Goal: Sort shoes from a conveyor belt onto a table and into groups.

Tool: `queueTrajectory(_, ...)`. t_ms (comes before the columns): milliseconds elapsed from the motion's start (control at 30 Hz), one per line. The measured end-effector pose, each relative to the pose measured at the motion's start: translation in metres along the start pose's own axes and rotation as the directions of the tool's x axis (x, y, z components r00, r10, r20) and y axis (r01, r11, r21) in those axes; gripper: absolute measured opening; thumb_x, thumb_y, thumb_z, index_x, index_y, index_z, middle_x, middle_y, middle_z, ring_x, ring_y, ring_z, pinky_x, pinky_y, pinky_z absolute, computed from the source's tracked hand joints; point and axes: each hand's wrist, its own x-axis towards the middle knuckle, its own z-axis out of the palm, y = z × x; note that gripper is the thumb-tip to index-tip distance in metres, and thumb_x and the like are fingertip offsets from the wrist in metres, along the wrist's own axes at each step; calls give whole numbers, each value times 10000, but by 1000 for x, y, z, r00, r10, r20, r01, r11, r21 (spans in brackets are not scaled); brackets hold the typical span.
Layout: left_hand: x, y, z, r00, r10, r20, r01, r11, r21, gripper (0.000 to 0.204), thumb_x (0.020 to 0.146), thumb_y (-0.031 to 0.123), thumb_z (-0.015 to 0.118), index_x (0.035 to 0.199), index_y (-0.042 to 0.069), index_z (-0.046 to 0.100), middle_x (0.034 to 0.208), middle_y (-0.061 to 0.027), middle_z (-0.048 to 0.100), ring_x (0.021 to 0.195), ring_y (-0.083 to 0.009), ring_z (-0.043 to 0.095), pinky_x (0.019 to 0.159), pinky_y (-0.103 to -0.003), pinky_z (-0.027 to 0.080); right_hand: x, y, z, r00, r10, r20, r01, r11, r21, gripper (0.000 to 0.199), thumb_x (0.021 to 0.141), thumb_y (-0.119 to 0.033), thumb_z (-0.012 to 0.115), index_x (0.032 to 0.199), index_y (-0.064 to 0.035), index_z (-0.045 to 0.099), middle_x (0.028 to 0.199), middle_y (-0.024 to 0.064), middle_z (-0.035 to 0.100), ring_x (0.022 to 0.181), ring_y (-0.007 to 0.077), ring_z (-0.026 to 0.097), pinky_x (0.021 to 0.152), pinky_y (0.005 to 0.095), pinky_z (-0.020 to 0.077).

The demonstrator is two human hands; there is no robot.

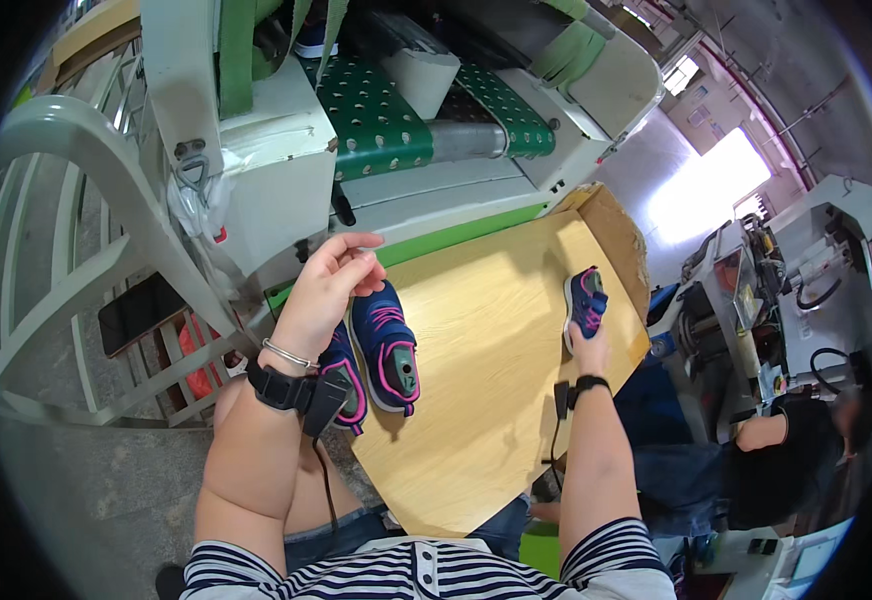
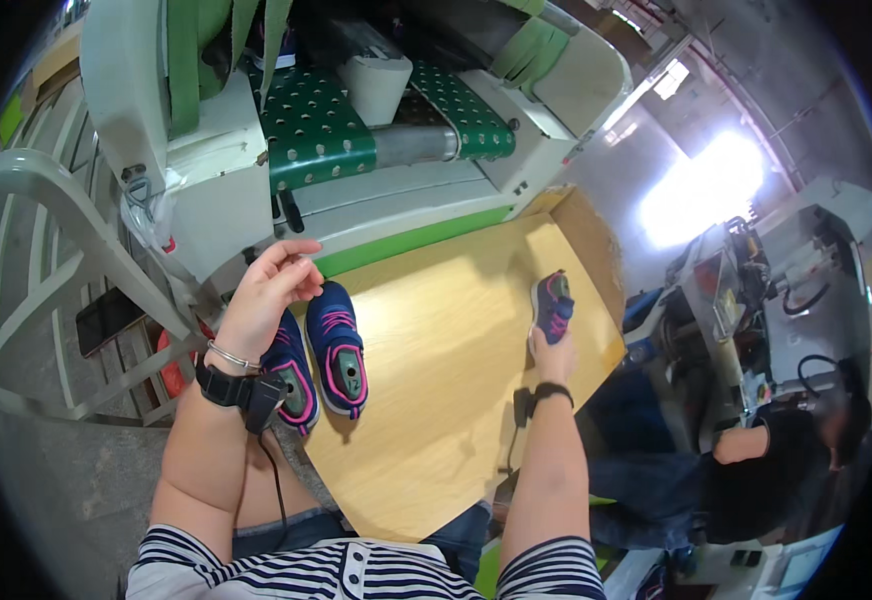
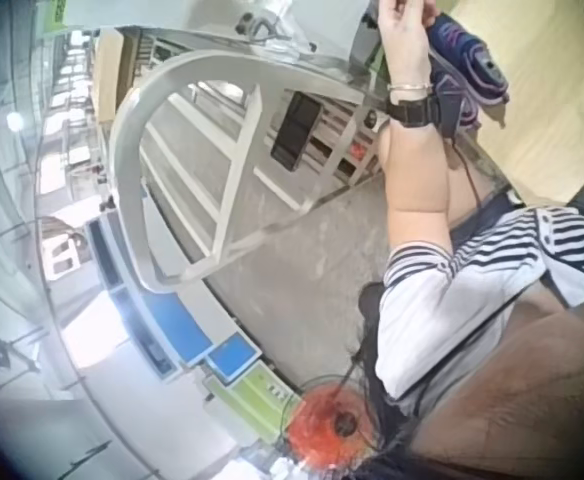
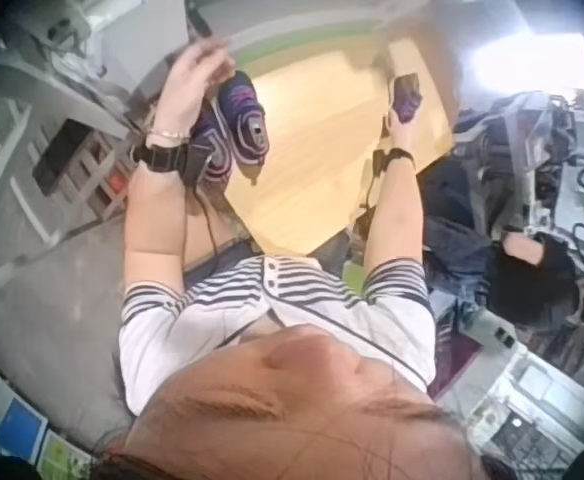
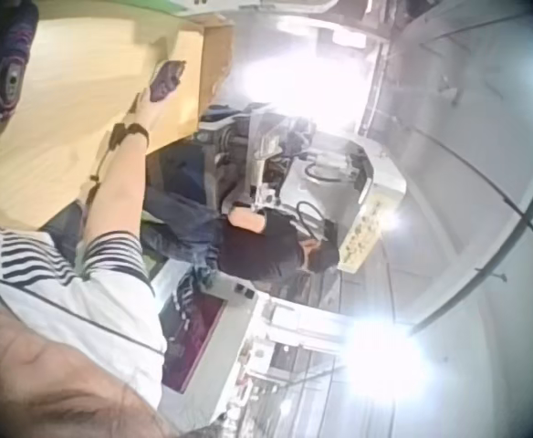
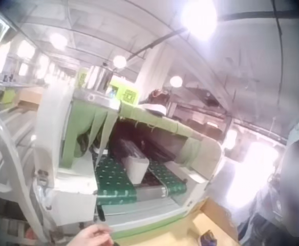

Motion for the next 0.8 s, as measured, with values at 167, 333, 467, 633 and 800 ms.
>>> queueTrajectory(167, -4, 0, 1, 1000, -3, 28, 2, 1000, 29, 288, 996, 192, 559, 1236, 38, 592, 934, -16, 644, 873, -97, 602, 813, -244, 481, -51, 7, -38, 932, -263, 249, 231, 961, 150, 584, 733, -177, 820, 1243, 7, 604, 1127, 188, 682, 1055, 324, 655, 941, 408, 497)
queueTrajectory(333, -1, -7, 14, 997, -22, 73, 20, 999, 29, 273, 992, 200, 574, 1222, 55, 605, 948, -21, 652, 882, -100, 608, 816, -242, 478, -77, -4, -60, 757, -583, 296, 609, 793, 7, 600, 832, -127, 745, 1365, 0, 502, 1362, 196, 554, 1269, 340, 513, 1094, 387, 388)
queueTrajectory(467, -4, -14, 8, 996, -53, 72, 49, 997, 58, 267, 992, 190, 575, 1221, 58, 605, 956, -24, 654, 886, -100, 610, 816, -242, 479, -131, -48, -44, 990, -133, 44, 108, 927, 359, 491, 958, -147, 602, 1408, -13, 457, 1344, 203, 533, 1278, 300, 493, 1073, 391, 384)
queueTrajectory(633, -9, -4, 1, 1000, 9, 23, -11, 997, 77, 265, 1006, 182, 553, 1227, 44, 599, 967, -25, 658, 883, -106, 620, 819, -248, 488, -220, -97, -28, 947, -249, 201, 124, 865, 486, 676, 868, -193, 721, 1431, -33, 383, 1258, 163, 537, 1149, 265, 552, 981, 354, 449)
queueTrajectory(800, -6, -3, 0, 991, -34, 126, 36, 999, -17, 296, 1037, 246, 517, 1206, 19, 604, 975, -65, 679, 845, -147, 668, 782, -267, 524, -222, -117, -38, 925, -63, 375, -223, 709, 669, 678, 875, -104, 720, 1452, -30, 372, 1305, 152, 535, 1173, 243, 557, 1002, 358, 459)
